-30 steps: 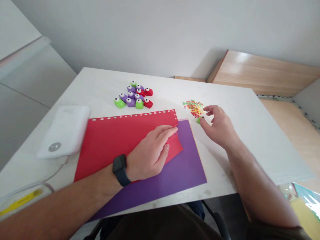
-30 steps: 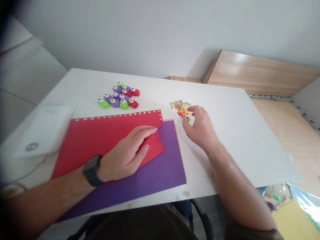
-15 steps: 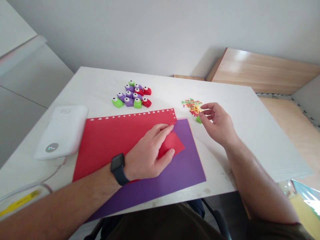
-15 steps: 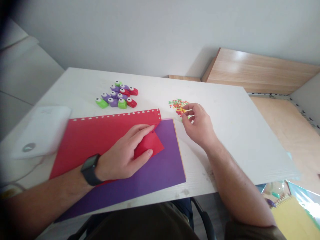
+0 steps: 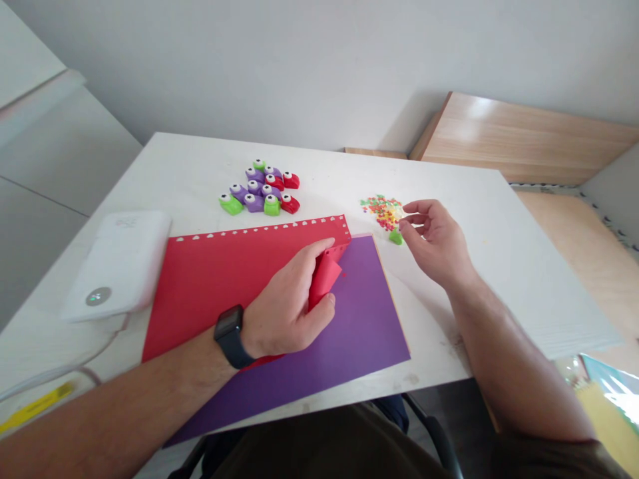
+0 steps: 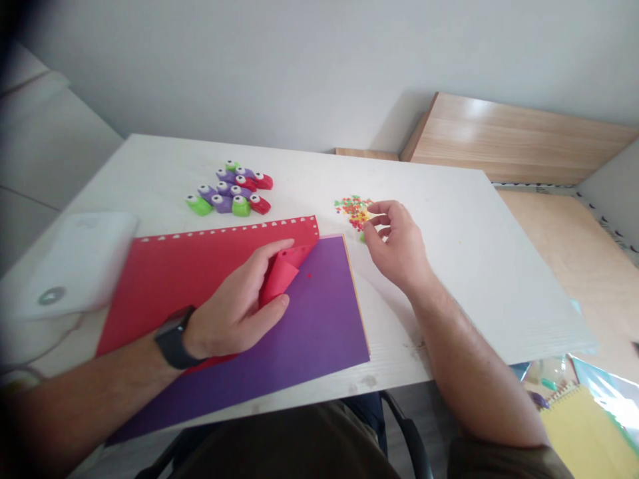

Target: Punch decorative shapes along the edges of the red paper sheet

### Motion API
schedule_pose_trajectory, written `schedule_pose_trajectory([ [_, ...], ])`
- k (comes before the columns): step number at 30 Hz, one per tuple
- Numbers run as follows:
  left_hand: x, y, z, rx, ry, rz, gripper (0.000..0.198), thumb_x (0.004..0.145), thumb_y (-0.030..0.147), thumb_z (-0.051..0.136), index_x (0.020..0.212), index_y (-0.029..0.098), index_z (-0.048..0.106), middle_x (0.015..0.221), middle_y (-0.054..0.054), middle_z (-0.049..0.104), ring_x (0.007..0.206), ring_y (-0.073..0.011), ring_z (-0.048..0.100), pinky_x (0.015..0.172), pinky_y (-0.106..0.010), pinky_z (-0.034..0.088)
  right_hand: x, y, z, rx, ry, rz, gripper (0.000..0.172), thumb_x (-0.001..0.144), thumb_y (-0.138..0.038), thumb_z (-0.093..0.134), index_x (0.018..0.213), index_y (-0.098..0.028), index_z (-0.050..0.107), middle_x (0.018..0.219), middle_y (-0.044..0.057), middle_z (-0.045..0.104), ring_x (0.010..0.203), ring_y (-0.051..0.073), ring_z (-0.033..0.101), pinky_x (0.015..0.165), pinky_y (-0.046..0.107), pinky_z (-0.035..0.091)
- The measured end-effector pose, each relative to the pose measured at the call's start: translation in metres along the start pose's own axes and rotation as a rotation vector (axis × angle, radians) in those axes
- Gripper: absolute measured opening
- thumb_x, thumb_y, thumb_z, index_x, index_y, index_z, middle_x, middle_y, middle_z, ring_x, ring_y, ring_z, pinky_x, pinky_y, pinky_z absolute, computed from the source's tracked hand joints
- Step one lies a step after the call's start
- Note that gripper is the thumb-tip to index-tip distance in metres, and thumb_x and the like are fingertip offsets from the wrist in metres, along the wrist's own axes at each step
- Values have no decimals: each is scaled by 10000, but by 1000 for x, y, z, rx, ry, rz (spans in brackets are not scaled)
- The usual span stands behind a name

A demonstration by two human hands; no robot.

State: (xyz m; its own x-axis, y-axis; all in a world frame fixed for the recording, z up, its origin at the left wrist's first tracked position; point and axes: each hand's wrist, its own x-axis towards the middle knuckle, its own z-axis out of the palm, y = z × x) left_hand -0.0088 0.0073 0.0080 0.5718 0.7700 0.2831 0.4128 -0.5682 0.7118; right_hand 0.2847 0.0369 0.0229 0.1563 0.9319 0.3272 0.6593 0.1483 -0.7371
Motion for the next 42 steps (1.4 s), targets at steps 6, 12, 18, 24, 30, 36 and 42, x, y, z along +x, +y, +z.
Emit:
schedule_pose_trajectory([
  [6,-1,-1,2,-13,3,-25,704,933,202,582,1577,153,304,1591,-217,492,1488,-339,514,1245,-584,440,-9,-8,1,40,-240,-276,176,954,-272,696,1123,-228,715,1035,64,728,853,192,681,724,352,555],
  [12,0,-1,3,-9,5,-13,699,938,189,570,1583,153,304,1599,-224,487,1497,-334,507,1248,-601,438,-26,-27,9,-67,-687,-591,267,1031,-300,627,1238,-244,786,1049,102,682,950,234,631,868,420,552],
  [18,0,-1,3,7,5,-8,703,931,182,575,1582,153,308,1599,-216,494,1504,-325,505,1255,-581,438,-25,-23,12,-290,-678,-621,295,1070,-316,549,1181,-220,806,987,102,656,912,236,593,858,400,513],
  [24,0,-1,4,22,0,1,698,928,188,570,1575,114,321,1583,-238,503,1490,-343,516,1244,-582,445,-17,-16,5,-663,-518,-493,318,1068,-241,477,1122,-172,783,928,130,659,899,269,596,880,417,492],
  [30,0,0,3,24,0,7,710,918,186,583,1578,130,326,1577,-222,518,1480,-348,527,1232,-569,459,-14,-13,4,-844,-463,-433,306,1052,-229,469,968,-165,757,918,158,661,898,297,596,861,433,482],
  [36,0,0,3,28,-1,14,704,922,194,588,1572,142,323,1565,-224,522,1467,-348,537,1221,-569,467,-13,-5,3,-794,-352,-409,277,1003,-191,529,1084,-166,794,970,164,698,936,316,619,856,436,505],
  [42,0,-1,3,34,4,18,721,916,184,600,1579,173,317,1545,-210,538,1450,-347,551,1205,-567,480,-13,-4,1,-745,-299,-322,307,956,-155,545,1126,-163,801,1023,151,771,984,310,691,902,419,529],
])
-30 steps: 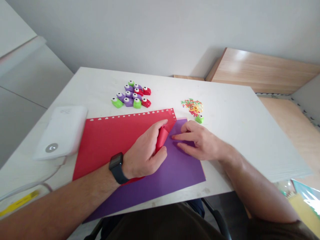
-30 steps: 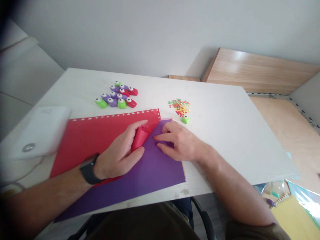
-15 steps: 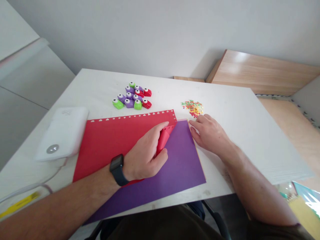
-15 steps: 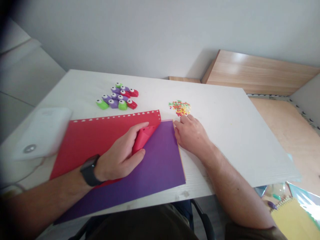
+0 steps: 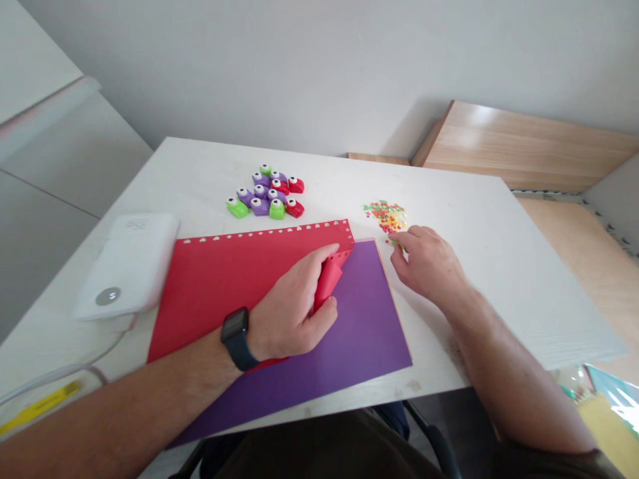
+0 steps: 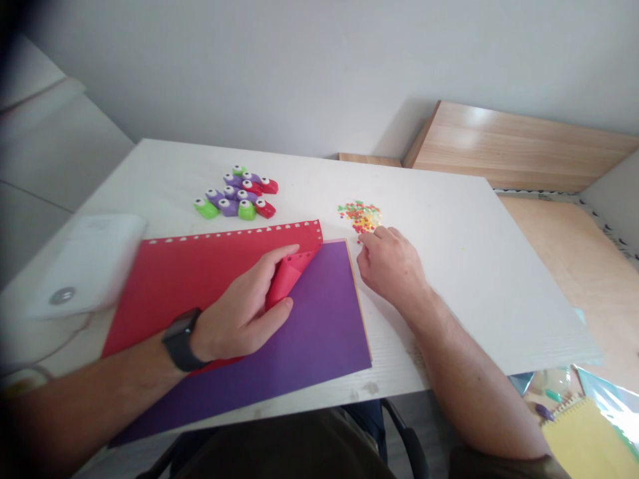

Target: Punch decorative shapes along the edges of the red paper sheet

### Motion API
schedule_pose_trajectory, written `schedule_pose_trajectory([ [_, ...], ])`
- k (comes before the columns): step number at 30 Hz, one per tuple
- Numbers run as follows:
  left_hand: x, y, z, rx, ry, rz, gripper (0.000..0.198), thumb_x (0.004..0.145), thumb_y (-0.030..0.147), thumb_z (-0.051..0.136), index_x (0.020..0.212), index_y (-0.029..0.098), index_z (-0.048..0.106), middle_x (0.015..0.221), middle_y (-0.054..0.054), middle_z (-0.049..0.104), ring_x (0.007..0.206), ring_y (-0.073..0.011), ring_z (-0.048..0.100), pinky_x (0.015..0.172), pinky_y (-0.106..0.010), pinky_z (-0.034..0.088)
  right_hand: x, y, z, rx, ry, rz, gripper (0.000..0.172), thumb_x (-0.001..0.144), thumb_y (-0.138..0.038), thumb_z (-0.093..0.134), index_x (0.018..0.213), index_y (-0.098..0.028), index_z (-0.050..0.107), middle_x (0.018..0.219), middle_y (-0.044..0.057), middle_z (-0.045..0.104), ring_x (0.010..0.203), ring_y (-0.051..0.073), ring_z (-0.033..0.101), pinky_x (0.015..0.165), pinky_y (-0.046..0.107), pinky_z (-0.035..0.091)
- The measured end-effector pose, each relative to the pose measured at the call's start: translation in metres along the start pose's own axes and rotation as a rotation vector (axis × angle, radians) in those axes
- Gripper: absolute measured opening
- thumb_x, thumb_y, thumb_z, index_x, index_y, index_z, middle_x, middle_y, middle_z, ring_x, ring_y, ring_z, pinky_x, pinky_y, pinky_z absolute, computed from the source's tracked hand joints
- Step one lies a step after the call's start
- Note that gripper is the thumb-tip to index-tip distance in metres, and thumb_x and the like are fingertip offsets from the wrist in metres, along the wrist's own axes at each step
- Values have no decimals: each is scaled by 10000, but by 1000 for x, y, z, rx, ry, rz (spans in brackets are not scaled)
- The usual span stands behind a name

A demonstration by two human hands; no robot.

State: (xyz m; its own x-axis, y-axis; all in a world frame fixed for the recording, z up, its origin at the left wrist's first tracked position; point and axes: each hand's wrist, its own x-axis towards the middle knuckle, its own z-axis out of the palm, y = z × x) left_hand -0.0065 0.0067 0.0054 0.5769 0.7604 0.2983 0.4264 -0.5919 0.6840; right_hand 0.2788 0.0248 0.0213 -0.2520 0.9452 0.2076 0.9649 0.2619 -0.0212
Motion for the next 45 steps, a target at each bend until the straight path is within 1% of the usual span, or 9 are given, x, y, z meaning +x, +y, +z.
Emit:
schedule_pose_trajectory([
  [7,1,1,0,9,-3,12,683,929,195,592,1556,141,328,1538,-228,539,1449,-346,551,1205,-563,480,-2,-6,-2,-80,-192,103,365,950,-202,534,1216,-230,783,1005,125,834,858,315,766,725,390,509],
  [11,0,1,0,8,-1,10,700,923,198,603,1563,154,324,1537,-223,540,1444,-349,554,1199,-567,485,0,-5,-5,-55,-115,159,344,968,-239,531,1213,-242,772,962,116,829,830,301,758,707,372,487],
  [16,0,0,2,23,2,33,765,908,212,637,1595,185,301,1546,-217,535,1426,-364,565,1185,-580,492,2,7,-2,-26,6,279,431,998,-371,551,1355,-158,667,902,135,794,799,307,728,709,383,486],
  [21,0,1,3,38,6,58,780,895,243,670,1584,173,312,1501,-213,563,1364,-357,601,1155,-557,512,4,16,3,-34,-94,271,293,988,-391,566,1133,-186,718,925,139,782,822,317,719,687,387,439],
  [28,0,3,5,78,-43,63,789,865,339,745,1537,146,381,1454,-220,597,1334,-369,607,1150,-573,502,4,8,-5,176,17,201,228,950,-362,620,1092,-208,711,857,50,750,753,227,675,711,345,435],
  [32,2,3,3,80,-92,59,848,845,495,787,1519,134,421,1461,-221,593,1354,-381,588,1165,-576,487,3,6,-7,194,0,169,179,937,-362,628,999,-212,703,810,38,731,715,212,650,691,337,420],
  [35,3,3,3,82,-104,67,792,864,539,771,1481,135,480,1441,-205,604,1339,-364,593,1166,-552,489,3,8,-7,151,-29,168,169,932,-363,624,960,-210,688,826,48,739,720,214,650,694,337,411],
  [41,2,2,5,100,-56,67,564,936,353,709,1439,161,540,1410,-168,624,1318,-307,604,1164,-494,509,3,8,-9,100,-93,194,190,935,-395,614,939,-217,678,828,55,736,731,212,653,696,327,405],
  [45,5,-3,1,192,19,41,431,971,305,668,1380,188,595,1399,-156,632,1308,-306,614,1160,-511,516,3,9,-7,68,-138,203,210,940,-419,603,926,-221,674,824,60,737,729,219,648,680,328,389],
])
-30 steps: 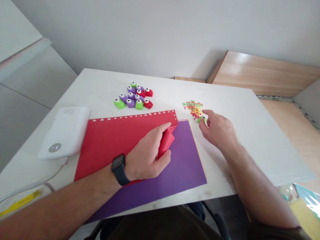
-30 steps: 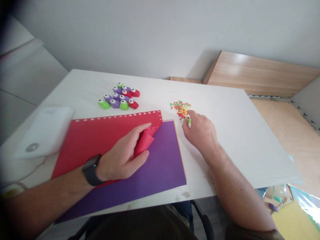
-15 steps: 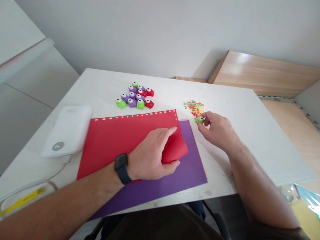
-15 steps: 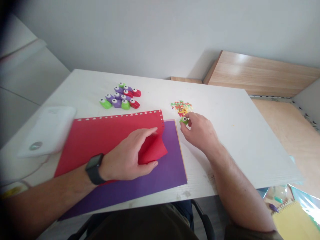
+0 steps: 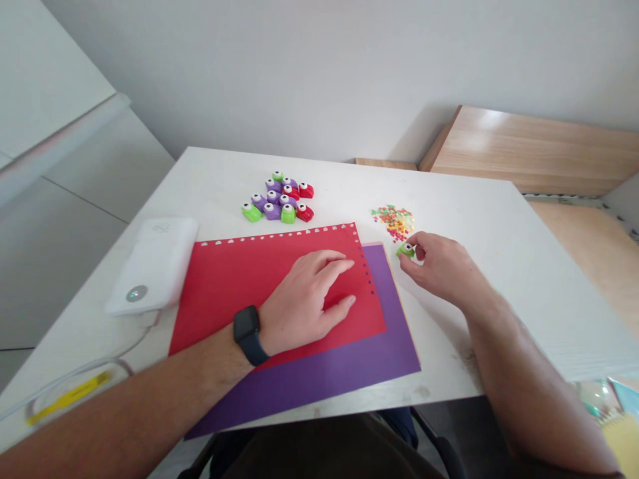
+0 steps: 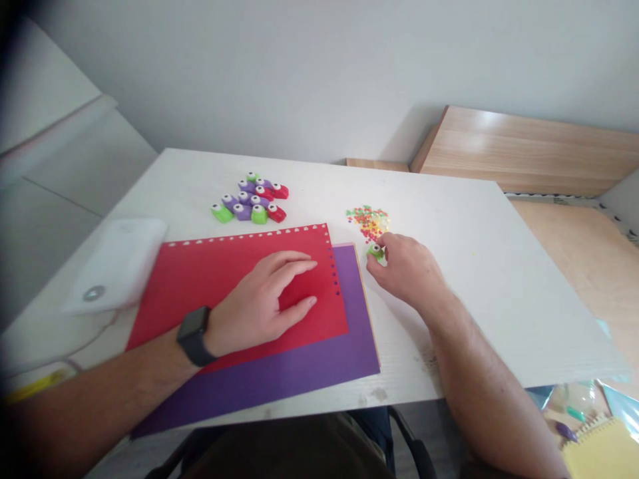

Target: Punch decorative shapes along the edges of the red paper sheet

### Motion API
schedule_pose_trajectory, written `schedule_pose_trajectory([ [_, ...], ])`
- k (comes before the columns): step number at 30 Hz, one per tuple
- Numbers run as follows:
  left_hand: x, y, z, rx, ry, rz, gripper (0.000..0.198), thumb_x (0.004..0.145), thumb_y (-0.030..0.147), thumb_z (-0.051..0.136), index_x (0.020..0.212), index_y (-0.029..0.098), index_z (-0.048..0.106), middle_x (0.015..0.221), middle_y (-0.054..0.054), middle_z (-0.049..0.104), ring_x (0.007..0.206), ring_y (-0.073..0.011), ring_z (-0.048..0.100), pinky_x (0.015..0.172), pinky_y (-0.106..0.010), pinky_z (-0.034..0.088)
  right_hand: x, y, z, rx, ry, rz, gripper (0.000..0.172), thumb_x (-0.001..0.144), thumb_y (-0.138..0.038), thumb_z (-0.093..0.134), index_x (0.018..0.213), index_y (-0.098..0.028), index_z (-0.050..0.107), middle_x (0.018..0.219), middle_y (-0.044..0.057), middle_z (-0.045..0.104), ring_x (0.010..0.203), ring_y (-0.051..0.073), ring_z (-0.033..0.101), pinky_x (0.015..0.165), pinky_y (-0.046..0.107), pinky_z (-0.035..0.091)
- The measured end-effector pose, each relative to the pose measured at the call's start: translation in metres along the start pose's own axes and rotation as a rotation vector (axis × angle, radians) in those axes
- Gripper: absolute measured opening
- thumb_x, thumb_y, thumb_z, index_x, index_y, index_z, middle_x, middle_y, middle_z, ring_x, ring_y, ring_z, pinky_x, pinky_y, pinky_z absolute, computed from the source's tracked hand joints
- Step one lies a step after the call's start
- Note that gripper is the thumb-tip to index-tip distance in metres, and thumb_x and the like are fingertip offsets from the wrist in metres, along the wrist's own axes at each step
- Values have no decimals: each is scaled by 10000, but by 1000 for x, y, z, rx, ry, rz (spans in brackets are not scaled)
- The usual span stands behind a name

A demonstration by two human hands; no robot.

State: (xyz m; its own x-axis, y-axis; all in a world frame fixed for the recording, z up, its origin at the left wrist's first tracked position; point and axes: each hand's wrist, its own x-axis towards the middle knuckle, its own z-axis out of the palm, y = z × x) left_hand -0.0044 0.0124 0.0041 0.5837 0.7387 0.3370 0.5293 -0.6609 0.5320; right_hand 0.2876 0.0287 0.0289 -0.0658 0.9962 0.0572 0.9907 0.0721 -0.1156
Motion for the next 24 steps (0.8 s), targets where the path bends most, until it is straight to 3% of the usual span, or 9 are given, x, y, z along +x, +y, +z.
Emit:
schedule_pose_trajectory([
  [5,8,-17,-12,227,138,-112,394,973,323,660,1329,158,632,1444,-203,583,1400,-367,550,1207,-590,457,1,2,3,-18,-43,8,231,949,-433,592,945,-220,681,878,66,751,756,227,659,680,331,381],
  [10,16,-42,-25,351,205,-236,486,962,393,670,1379,145,631,1516,-213,534,1432,-386,524,1215,-584,429,1,1,2,-19,-74,13,242,960,-438,582,958,-219,686,887,73,755,781,240,677,690,337,388],
  [15,24,-62,-22,443,160,-236,573,973,455,664,1458,164,579,1595,-207,507,1558,-431,372,1248,-631,317,0,1,3,-14,-58,9,256,964,-448,587,1019,-219,686,927,78,769,822,254,701,719,345,417],
  [19,31,-64,-18,471,90,-194,541,992,474,644,1420,150,581,1641,-217,479,1610,-461,268,1232,-663,278,0,1,5,-5,-32,-7,283,966,-454,598,1074,-210,692,966,92,781,854,269,712,753,362,442],
  [24,39,-63,-16,469,118,-170,377,1064,411,516,1323,171,648,1565,-164,583,1604,-429,298,1231,-652,247,0,-1,5,0,-20,-9,301,973,-453,598,1097,-198,700,991,104,781,890,282,720,778,375,462],
])
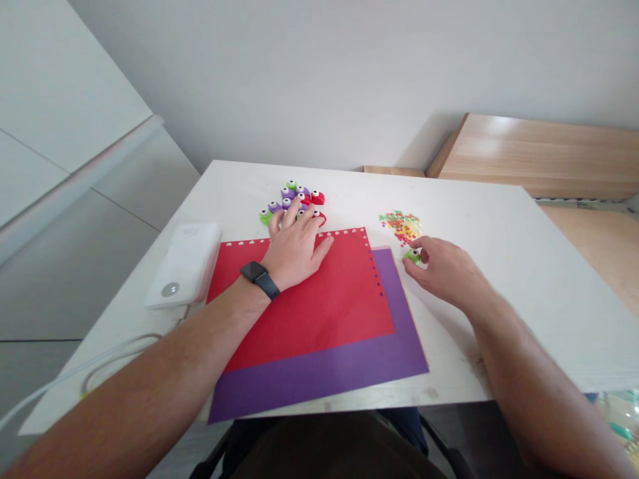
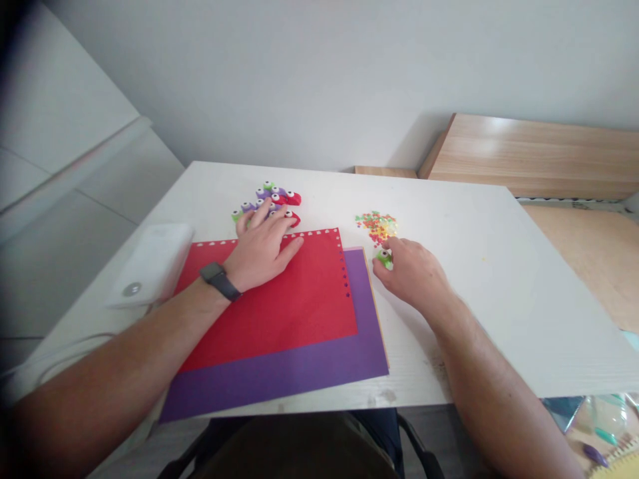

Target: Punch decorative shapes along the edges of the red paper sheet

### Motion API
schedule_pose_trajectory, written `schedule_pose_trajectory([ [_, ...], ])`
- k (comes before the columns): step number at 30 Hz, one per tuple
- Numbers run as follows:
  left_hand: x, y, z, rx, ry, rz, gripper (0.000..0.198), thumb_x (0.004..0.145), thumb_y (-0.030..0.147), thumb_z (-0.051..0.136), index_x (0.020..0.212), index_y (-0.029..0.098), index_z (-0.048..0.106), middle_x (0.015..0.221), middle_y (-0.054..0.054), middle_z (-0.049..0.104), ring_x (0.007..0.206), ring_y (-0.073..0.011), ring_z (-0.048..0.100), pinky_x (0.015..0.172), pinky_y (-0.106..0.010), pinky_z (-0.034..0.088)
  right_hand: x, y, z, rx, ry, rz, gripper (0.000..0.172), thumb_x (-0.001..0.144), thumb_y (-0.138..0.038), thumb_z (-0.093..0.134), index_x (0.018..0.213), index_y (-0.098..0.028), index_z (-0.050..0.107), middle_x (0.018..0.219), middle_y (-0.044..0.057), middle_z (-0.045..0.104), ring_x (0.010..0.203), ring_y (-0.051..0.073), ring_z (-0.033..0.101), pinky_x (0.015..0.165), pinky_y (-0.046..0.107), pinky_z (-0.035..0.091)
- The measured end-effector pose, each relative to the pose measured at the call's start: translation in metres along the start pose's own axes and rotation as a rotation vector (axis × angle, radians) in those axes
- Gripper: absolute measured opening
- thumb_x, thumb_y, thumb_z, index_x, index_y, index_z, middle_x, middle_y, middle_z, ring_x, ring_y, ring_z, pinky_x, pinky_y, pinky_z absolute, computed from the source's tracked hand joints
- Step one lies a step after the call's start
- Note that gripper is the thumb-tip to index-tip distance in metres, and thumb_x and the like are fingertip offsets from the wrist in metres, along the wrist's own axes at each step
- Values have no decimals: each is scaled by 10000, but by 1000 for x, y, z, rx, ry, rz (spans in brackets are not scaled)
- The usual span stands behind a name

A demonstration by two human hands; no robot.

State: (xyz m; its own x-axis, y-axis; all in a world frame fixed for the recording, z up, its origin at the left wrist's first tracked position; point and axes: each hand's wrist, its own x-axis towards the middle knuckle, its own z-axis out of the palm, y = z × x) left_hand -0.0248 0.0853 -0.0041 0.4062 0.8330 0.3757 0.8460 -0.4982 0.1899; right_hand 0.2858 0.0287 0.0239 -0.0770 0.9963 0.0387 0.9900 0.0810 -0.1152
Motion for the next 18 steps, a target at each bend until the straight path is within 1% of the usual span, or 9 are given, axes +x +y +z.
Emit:
schedule_pose_trajectory([
  [4,1,-2,3,-26,50,-9,325,1057,362,534,1292,199,687,1487,-133,643,1521,-389,426,1199,-612,296,0,0,0,-2,-6,-15,297,982,-459,591,1067,-199,707,995,112,779,890,279,717,780,377,465],
  [10,2,-11,5,-48,101,36,257,1055,250,535,1184,237,757,1286,-88,731,1293,-313,599,1102,-545,384,-1,0,-2,-6,9,-5,330,982,-471,597,1117,-192,709,993,113,777,888,279,715,780,379,471],
  [14,3,-16,5,-62,113,57,260,1057,234,535,1100,253,791,1142,-61,766,1131,-286,654,1041,-513,418,-2,-1,-4,-10,33,6,361,975,-490,607,1141,-186,710,994,120,779,889,283,713,776,377,476],
  [18,1,-13,1,-118,160,30,251,1060,255,544,1099,250,792,1140,-57,771,1130,-269,673,1056,-495,438,-2,-1,-4,-23,-1,-34,327,988,-467,595,1117,-191,714,1015,128,775,913,285,710,806,379,482],
])
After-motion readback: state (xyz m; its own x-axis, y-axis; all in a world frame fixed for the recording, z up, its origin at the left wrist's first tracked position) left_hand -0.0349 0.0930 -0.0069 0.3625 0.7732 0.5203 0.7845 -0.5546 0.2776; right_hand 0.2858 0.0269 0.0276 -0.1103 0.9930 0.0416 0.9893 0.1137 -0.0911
